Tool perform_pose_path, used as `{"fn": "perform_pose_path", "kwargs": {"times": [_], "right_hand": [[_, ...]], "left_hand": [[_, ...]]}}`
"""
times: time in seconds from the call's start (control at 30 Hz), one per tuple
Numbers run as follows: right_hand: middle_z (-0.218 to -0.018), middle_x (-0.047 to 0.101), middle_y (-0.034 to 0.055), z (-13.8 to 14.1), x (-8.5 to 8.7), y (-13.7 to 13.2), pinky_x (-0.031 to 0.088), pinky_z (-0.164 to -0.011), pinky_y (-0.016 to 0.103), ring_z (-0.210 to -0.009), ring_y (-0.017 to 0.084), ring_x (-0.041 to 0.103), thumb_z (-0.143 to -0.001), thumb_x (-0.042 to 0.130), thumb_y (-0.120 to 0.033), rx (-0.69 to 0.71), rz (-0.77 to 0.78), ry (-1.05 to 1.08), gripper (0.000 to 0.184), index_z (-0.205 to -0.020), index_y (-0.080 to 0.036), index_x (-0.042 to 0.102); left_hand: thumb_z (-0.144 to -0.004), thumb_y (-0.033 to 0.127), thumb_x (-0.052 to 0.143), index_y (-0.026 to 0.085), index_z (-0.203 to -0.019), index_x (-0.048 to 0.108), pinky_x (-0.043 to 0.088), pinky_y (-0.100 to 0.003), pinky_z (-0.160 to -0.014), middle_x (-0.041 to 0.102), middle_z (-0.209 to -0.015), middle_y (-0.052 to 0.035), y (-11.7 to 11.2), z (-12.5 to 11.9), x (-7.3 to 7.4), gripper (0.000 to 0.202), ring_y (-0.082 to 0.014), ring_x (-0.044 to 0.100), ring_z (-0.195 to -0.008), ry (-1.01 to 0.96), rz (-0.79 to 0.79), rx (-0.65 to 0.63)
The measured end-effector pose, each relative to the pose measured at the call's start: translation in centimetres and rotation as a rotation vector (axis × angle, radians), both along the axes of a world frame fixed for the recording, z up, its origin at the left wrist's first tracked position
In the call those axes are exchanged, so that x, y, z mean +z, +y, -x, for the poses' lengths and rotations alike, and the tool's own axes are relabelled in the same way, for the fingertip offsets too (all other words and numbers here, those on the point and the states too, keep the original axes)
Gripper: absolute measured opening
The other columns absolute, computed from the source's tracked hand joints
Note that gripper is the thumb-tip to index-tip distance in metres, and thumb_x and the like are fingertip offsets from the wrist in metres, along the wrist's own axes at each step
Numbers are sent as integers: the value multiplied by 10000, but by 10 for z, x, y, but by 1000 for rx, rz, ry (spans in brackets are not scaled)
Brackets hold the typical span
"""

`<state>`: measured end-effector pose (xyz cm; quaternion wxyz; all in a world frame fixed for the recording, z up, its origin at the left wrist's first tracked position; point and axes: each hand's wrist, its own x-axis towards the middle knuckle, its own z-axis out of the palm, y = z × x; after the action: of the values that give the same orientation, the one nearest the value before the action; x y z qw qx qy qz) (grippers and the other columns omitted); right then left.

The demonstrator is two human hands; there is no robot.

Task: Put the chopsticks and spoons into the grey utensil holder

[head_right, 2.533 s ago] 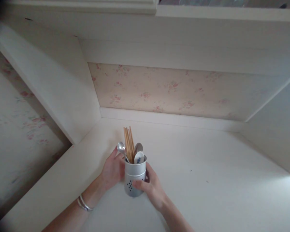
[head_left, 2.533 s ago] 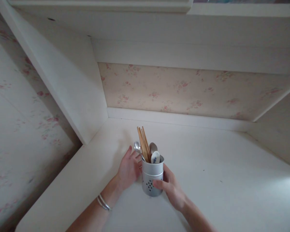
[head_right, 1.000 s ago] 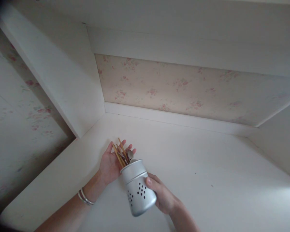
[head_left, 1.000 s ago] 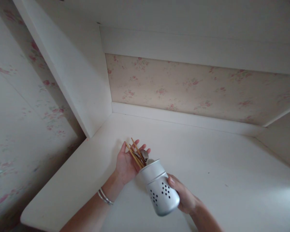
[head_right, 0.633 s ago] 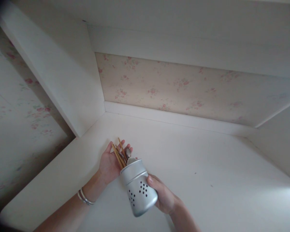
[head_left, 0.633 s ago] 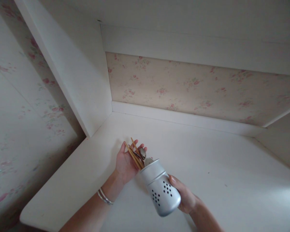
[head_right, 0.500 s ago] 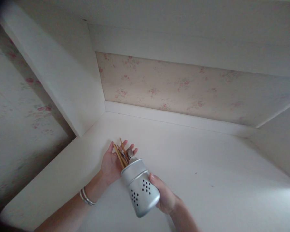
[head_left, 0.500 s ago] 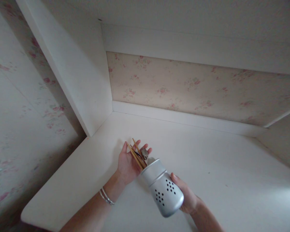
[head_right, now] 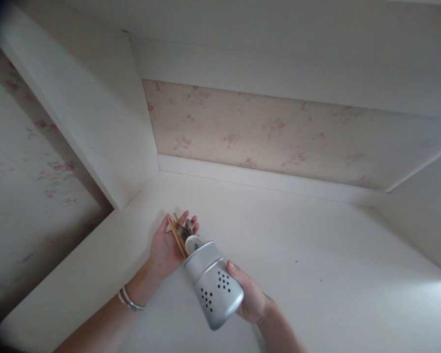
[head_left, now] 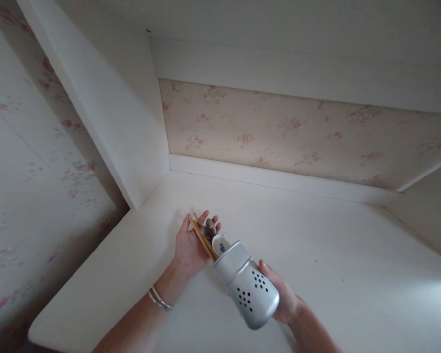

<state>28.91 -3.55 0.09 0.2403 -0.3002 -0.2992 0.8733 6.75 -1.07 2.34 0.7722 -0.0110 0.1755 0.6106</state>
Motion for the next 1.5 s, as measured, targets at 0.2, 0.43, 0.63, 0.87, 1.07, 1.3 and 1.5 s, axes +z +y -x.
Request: {"fn": "perform_pose_path", "kwargs": {"times": [0.2, 0.43, 0.63, 0.87, 1.07, 1.3, 1.5], "right_hand": [[-793, 719, 92, 1, -1, 0, 491, -700, 280, -640, 161, 650, -696, 681, -644, 8, 3, 38, 611, -1005, -116, 668], [-771, 712, 94, -1, -3, 0, 477, -682, 281, -656, 175, 652, -687, 683, -651, 17, 6, 17, 642, -1016, -100, 667], [-765, 719, 93, 2, -4, 1, 470, -635, 246, -645, 162, 653, -651, 699, -673, 32, 17, 13, 677, -994, -91, 674], [-781, 723, 93, 2, -4, 0, 462, -621, 227, -614, 137, 637, -648, 709, -663, 52, 22, 24, 665, -979, -87, 678], [-811, 721, 111, 3, -7, 0, 457, -641, 247, -640, 150, 641, -643, 707, -670, 46, 32, 16, 698, -999, -72, 667], [-814, 726, 122, 4, -6, 0, 459, -623, 239, -655, 161, 653, -617, 714, -684, 54, 48, -12, 743, -1016, -59, 672], [-801, 724, 109, 5, -6, 0, 467, -624, 239, -614, 141, 639, -643, 713, -661, 43, 45, 24, 709, -1017, -60, 675]], "left_hand": [[-869, 526, 500, 245, -1023, 663, 467, -518, -907, 684, -1064, -73, -1, -3, -2, 359, -287, 632, -1044, -5, -28, -18], [-838, 559, 532, 241, -1094, 645, 445, -524, -945, 641, -1194, -102, -4, -6, -2, 423, -354, 538, -1204, 26, -48, -59], [-878, 489, 494, 218, -1016, 671, 506, -470, -841, 688, -1033, -86, -1, -1, -1, 352, -258, 664, -932, 17, -14, 27], [-859, 485, 528, 230, -955, 676, 517, -474, -808, 693, -931, -70, -1, -8, -6, 310, -254, 671, -876, 29, 19, 51], [-854, 530, 515, 247, -983, 665, 493, -539, -849, 680, -1071, -89, -3, -8, -4, 345, -326, 619, -1069, 8, 11, 15], [-875, 478, 500, 190, -917, 681, 548, -359, -678, 679, -926, -93, 4, -3, -4, 342, -216, 669, -794, 19, 80, 136], [-870, 527, 487, 210, -928, 678, 509, -513, -864, 688, -934, -83, -1, -5, -3, 375, -242, 671, -871, 16, 55, 89]]}}
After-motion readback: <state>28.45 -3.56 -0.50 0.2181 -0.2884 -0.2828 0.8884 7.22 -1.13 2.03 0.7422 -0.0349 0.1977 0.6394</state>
